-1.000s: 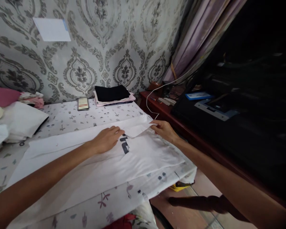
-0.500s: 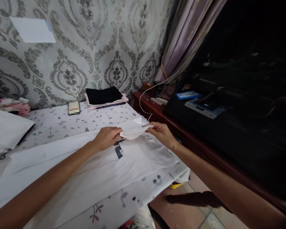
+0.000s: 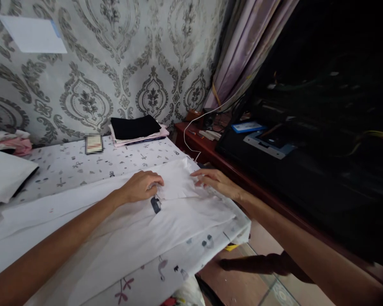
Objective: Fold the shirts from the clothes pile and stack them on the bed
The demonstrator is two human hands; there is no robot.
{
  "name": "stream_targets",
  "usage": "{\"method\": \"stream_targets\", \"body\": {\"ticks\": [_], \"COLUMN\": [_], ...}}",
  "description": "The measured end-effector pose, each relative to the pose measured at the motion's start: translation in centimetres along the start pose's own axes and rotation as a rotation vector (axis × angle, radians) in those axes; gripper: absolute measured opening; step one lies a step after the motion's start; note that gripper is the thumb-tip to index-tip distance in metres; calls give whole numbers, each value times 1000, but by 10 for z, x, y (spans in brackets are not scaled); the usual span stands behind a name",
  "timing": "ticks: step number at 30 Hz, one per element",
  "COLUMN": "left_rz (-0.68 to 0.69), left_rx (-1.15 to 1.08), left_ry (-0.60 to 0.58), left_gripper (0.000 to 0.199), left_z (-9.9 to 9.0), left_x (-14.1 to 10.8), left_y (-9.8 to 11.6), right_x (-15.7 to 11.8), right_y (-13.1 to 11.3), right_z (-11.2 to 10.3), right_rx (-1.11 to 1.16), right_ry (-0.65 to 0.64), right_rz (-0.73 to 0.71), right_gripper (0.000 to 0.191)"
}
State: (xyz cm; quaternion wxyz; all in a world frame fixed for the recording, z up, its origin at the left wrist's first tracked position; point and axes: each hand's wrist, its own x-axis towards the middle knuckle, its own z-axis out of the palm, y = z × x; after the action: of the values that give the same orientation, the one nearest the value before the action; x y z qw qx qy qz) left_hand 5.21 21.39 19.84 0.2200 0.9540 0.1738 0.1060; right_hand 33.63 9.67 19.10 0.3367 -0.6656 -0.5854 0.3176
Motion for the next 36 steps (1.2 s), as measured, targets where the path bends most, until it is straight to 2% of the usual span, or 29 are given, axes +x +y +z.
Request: {"method": "stream_targets", "body": {"ticks": [2, 5, 7, 10, 13, 16, 20, 22, 24, 26, 28, 31, 33, 36], "left_rz": [-8, -16, -25, -19, 1, 17, -5, -28, -49, -66, -71, -19, 31, 76], "left_rx": [-55, -24, 32, 102, 176, 208, 119, -32, -242, -399, -417, -221, -41, 143], "left_ry": [26, 120, 147, 83, -25, -105, -129, -73, 42, 141, 145, 44, -37, -91], "left_gripper": [32, 35, 37, 46, 58, 60, 58, 52, 46, 41, 33, 21, 19, 17], "left_z": [2, 15, 27, 46, 61, 67, 63, 56, 46, 34, 23, 16, 18, 24], "left_x": [11, 34, 47, 60, 63, 63, 65, 63, 55, 41, 24, -1, -12, -19], "left_y": [2, 5, 4, 1, -1, -1, 0, 0, -1, -2, -1, 4, 9, 15], "right_x": [25, 69, 94, 114, 118, 116, 112, 110, 105, 93, 72, 31, 6, -18], "right_y": [-3, -4, -3, -1, 2, 6, 8, 7, 2, -7, -18, -32, -37, -35], "right_z": [0, 3, 5, 10, 16, 24, 31, 33, 35, 37, 39, 40, 39, 37], "right_rx": [-14, -103, -177, -295, -392, -485, -568, -587, -600, -596, -556, -515, -587, -765], "right_ry": [128, 241, 230, 195, 206, 259, 284, 296, 329, 348, 250, -128, -303, -342], "right_rz": [113, 250, 297, 321, 283, 231, 186, 191, 200, 139, -24, -286, -361, -395], "right_gripper": [32, 42, 47, 40, 22, 8, 9, 12, 20, 26, 24, 21, 26, 34]}}
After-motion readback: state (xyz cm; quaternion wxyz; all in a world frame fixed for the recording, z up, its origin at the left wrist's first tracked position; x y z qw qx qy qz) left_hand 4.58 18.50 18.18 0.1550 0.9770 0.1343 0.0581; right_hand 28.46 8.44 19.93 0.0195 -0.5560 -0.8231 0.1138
